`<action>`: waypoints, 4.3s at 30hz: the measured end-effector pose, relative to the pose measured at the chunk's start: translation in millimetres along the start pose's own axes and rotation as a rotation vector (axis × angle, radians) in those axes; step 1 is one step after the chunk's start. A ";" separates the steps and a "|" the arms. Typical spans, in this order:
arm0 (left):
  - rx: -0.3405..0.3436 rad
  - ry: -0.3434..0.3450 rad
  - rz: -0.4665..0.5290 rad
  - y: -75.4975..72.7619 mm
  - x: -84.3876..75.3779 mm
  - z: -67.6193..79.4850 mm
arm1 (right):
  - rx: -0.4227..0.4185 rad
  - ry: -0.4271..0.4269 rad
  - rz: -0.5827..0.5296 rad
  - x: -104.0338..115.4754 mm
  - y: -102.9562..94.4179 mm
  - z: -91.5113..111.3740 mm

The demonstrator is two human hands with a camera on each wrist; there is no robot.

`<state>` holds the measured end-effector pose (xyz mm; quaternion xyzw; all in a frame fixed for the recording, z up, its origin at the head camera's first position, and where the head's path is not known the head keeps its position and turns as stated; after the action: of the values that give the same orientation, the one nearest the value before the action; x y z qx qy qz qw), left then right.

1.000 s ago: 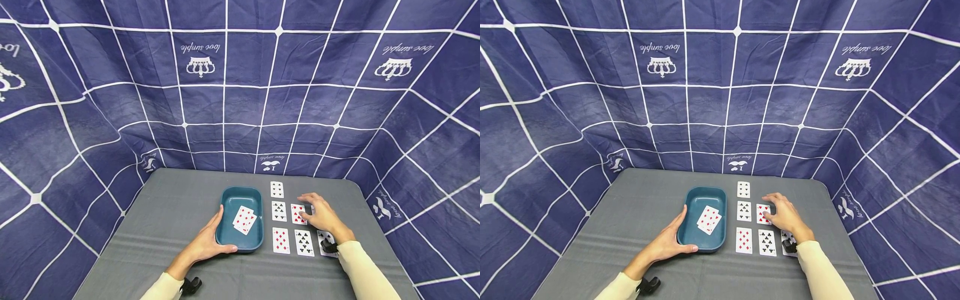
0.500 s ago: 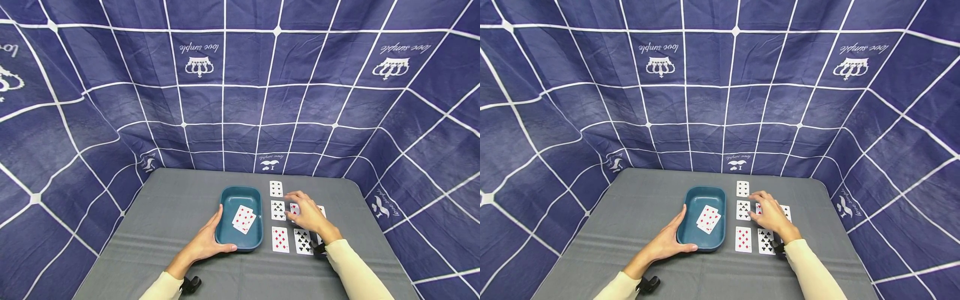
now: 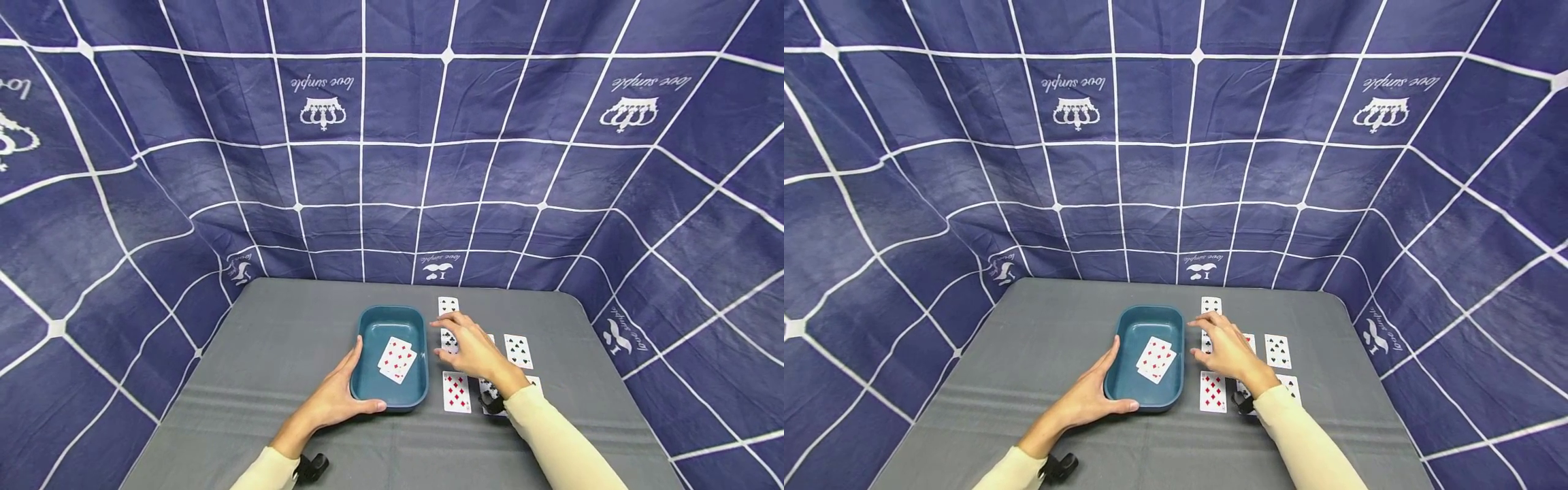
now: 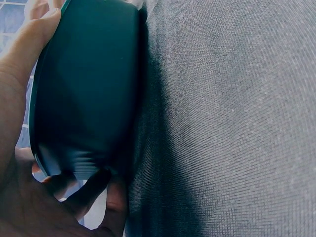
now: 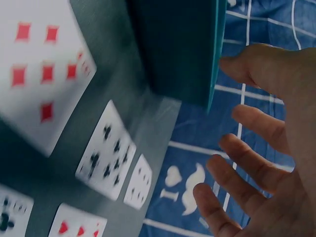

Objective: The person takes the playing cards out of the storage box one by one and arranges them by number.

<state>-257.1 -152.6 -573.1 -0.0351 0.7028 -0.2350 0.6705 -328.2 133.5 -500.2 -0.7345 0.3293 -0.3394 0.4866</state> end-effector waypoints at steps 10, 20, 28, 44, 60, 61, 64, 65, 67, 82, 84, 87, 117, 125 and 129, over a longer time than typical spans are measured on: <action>0.001 -0.003 -0.002 0.1 -0.6 2.3 | 0.046 -0.102 0.041 49.0 8.8 -22.2; -0.007 0.004 0.006 -0.3 0.0 4.3 | 0.256 -0.150 0.022 83.1 32.9 -43.9; 0.001 0.000 0.008 1.0 -0.7 4.1 | 0.479 -0.122 0.005 94.9 59.4 -60.8; 0.010 -0.002 0.017 -0.5 -1.3 4.6 | 0.543 -0.207 0.009 107.5 83.0 -84.8; 0.012 -0.006 0.020 -1.0 -0.2 5.7 | 0.552 -0.130 0.100 99.3 96.6 -93.1; 0.013 -0.006 0.019 -0.7 0.4 5.4 | 0.546 -0.128 0.106 99.1 96.7 -93.1; 0.013 -0.001 0.015 -0.2 0.2 5.3 | 0.530 -0.129 0.107 98.9 96.7 -93.2; 0.012 -0.002 0.014 -0.1 0.6 5.0 | 0.527 -0.130 0.105 99.0 96.6 -93.1; 0.008 0.000 0.009 -0.4 0.2 5.3 | 0.525 -0.131 0.101 98.7 97.0 -93.3; 0.010 -0.019 0.018 1.5 1.3 6.3 | 0.539 -0.120 0.142 99.9 97.4 -91.3; 0.012 -0.021 0.022 2.0 1.0 7.3 | 0.539 -0.110 0.159 99.4 97.9 -90.9; 0.011 -0.023 0.026 1.9 0.5 7.6 | 0.537 -0.100 0.167 98.6 99.1 -91.2; 0.009 -0.016 0.009 1.2 1.1 4.5 | 0.466 -0.181 0.031 98.2 83.8 -96.3; -0.002 -0.003 0.016 0.0 -0.3 2.8 | 0.394 -0.196 -0.029 90.6 65.7 -95.2; -0.005 0.001 0.007 0.3 -0.7 2.3 | 0.357 -0.203 -0.056 82.4 56.3 -94.2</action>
<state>-254.7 -152.7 -572.5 -0.0342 0.7038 -0.2310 0.6709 -368.5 2.7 -510.4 -0.6758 0.1927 -0.3300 0.6302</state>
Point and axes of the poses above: each hand's wrist, its own z-axis away from the middle knuckle, its own y-axis out of the palm, x = y × z, the point moved 8 cm from there along -z, towards the middle knuckle, and after that the axes turned 14 degrees about z, right-handed, at the moved point
